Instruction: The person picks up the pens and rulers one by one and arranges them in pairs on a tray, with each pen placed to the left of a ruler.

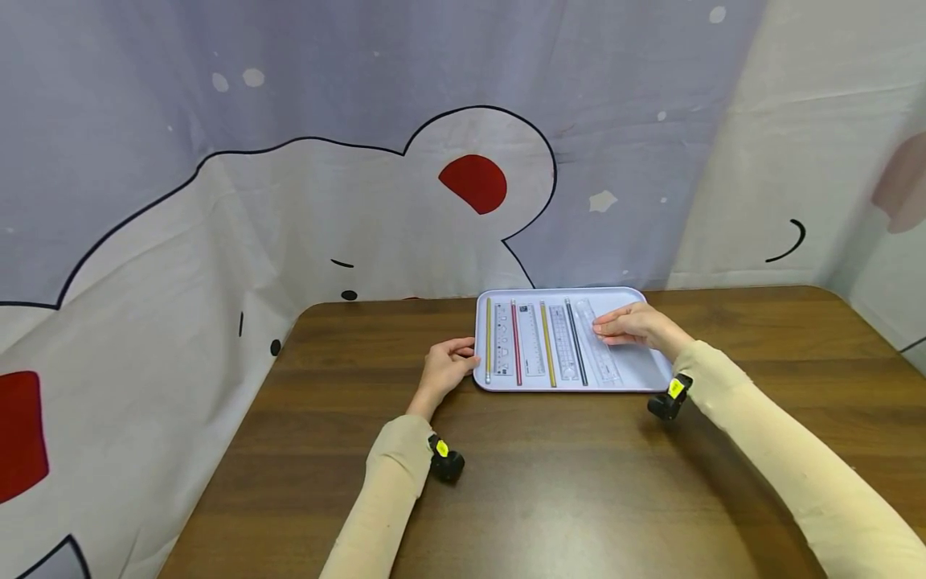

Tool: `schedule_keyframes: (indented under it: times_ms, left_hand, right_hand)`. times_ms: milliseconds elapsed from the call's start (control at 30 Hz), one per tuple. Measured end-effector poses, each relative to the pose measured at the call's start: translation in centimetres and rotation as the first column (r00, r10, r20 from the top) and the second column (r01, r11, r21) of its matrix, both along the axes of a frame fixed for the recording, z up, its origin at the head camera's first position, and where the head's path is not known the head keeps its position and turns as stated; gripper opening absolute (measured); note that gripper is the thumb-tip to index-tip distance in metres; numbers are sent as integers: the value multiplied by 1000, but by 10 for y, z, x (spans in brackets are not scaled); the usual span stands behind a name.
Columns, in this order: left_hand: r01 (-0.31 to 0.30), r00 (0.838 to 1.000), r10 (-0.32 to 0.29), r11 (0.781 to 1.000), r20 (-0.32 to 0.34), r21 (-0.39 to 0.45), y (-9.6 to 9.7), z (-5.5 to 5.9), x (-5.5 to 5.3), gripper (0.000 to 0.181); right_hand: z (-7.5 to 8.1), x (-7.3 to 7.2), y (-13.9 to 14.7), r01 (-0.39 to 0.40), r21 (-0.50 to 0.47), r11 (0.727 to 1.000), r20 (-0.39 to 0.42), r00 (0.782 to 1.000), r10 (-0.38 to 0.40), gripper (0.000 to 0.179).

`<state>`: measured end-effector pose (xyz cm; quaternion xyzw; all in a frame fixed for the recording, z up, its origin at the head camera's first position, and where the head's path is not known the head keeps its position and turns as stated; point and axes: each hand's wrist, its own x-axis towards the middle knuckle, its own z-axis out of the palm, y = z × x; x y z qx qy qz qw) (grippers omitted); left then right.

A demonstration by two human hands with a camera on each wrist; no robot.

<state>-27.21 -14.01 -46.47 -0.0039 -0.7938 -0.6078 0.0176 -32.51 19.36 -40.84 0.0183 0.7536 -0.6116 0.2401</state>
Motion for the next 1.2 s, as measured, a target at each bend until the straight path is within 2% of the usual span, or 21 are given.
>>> schedule_keyframes:
  times_ms: [200, 567, 833, 1200]
  left_hand:
    - [0, 1000, 0, 1000, -2, 2, 0, -1, 0, 38]
    - [7, 1000, -7, 1000, -10, -7, 1, -2, 0, 38]
    - [12, 1000, -12, 1000, -16, 25, 1, 0, 1, 40]
    - [4, 1000, -4, 1000, -13, 6, -1, 0, 0, 39]
  right_hand:
    - [-3, -2, 0, 4, 5, 1000, -11, 1000, -4, 41]
    - [-9, -1, -6, 36, 44, 998, -51, 998, -34, 45]
    - [-9, 0, -11, 40, 170, 985, -145, 989, -15, 39]
    - [-8, 1, -12, 59, 300, 952, -237, 971, 15, 37]
